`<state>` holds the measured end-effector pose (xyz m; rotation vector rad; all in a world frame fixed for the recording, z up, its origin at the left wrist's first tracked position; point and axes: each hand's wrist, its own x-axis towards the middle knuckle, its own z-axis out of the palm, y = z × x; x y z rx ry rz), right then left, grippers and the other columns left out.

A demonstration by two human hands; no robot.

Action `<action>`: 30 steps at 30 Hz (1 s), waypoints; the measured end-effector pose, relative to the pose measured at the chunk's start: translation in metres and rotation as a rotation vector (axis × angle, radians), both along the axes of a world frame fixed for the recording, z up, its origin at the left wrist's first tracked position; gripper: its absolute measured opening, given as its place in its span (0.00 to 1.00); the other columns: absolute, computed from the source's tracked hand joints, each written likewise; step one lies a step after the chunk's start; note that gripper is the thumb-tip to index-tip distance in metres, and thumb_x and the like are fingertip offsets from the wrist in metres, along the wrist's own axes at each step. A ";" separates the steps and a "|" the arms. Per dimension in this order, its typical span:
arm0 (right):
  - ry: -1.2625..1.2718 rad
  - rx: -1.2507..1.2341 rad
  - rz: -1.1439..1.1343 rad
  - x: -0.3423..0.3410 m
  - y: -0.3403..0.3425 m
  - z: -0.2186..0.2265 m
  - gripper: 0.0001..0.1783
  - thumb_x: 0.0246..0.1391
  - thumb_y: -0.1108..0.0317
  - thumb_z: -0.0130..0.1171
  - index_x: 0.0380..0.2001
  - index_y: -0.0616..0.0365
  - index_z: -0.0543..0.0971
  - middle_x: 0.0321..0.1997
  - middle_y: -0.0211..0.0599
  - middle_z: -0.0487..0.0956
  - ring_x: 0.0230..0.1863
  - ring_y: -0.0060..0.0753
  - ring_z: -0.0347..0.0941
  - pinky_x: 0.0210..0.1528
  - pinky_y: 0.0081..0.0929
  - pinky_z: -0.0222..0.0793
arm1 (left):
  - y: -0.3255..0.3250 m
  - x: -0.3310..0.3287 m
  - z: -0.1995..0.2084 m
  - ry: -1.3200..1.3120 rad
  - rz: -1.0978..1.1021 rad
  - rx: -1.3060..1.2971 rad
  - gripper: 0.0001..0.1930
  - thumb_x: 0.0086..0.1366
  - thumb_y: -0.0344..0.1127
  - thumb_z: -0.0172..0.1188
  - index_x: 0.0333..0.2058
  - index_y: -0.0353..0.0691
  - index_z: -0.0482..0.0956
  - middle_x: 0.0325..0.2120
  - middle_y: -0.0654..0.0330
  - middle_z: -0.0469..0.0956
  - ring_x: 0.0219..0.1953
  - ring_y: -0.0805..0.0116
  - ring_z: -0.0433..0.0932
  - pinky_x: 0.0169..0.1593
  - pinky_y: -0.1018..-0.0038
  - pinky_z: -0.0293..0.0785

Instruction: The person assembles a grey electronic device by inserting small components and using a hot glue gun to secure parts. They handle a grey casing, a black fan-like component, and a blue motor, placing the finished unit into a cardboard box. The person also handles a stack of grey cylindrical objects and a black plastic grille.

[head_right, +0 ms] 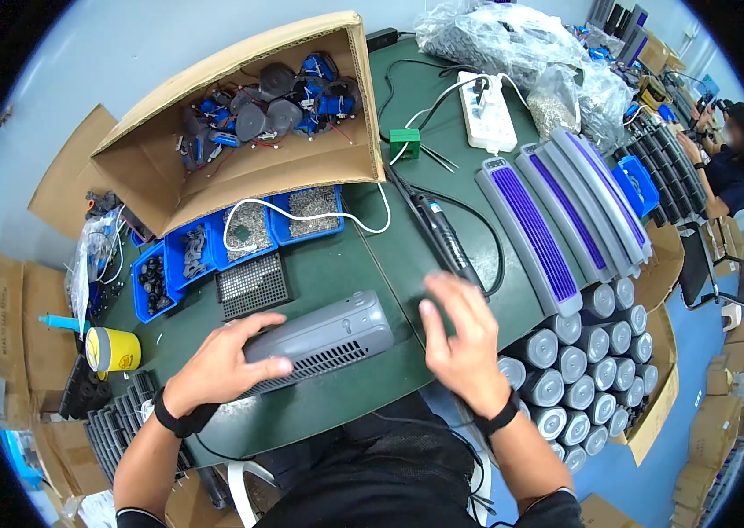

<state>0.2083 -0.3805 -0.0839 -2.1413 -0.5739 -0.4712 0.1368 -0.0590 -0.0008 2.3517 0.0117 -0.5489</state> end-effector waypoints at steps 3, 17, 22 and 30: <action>0.023 -0.398 -0.101 0.030 -0.003 -0.006 0.34 0.55 0.73 0.68 0.64 0.72 0.71 0.63 0.62 0.76 0.61 0.63 0.75 0.69 0.49 0.66 | 0.027 -0.031 -0.031 -0.189 -0.123 0.160 0.53 0.51 0.68 0.76 0.63 0.31 0.74 0.54 0.36 0.81 0.53 0.37 0.81 0.60 0.53 0.76; 0.433 0.775 0.149 0.018 -0.012 0.078 0.25 0.65 0.71 0.65 0.62 0.66 0.71 0.50 0.40 0.80 0.43 0.31 0.81 0.37 0.30 0.84 | -0.023 -0.015 -0.036 -0.256 0.022 0.298 0.54 0.55 0.76 0.67 0.66 0.34 0.71 0.47 0.38 0.83 0.50 0.39 0.83 0.56 0.50 0.79; 0.410 0.979 0.395 0.022 0.007 0.099 0.13 0.64 0.65 0.66 0.43 0.61 0.75 0.34 0.45 0.80 0.25 0.34 0.78 0.26 0.30 0.76 | -0.028 -0.016 -0.034 -0.264 0.081 0.287 0.57 0.53 0.77 0.69 0.69 0.35 0.67 0.44 0.39 0.85 0.47 0.40 0.85 0.52 0.50 0.81; 0.080 0.948 0.432 0.003 0.028 0.089 0.13 0.67 0.68 0.65 0.45 0.63 0.72 0.35 0.48 0.78 0.25 0.36 0.77 0.28 0.31 0.79 | -0.025 -0.016 -0.044 -0.323 0.077 0.306 0.57 0.51 0.78 0.69 0.66 0.35 0.68 0.39 0.39 0.85 0.41 0.41 0.86 0.47 0.51 0.82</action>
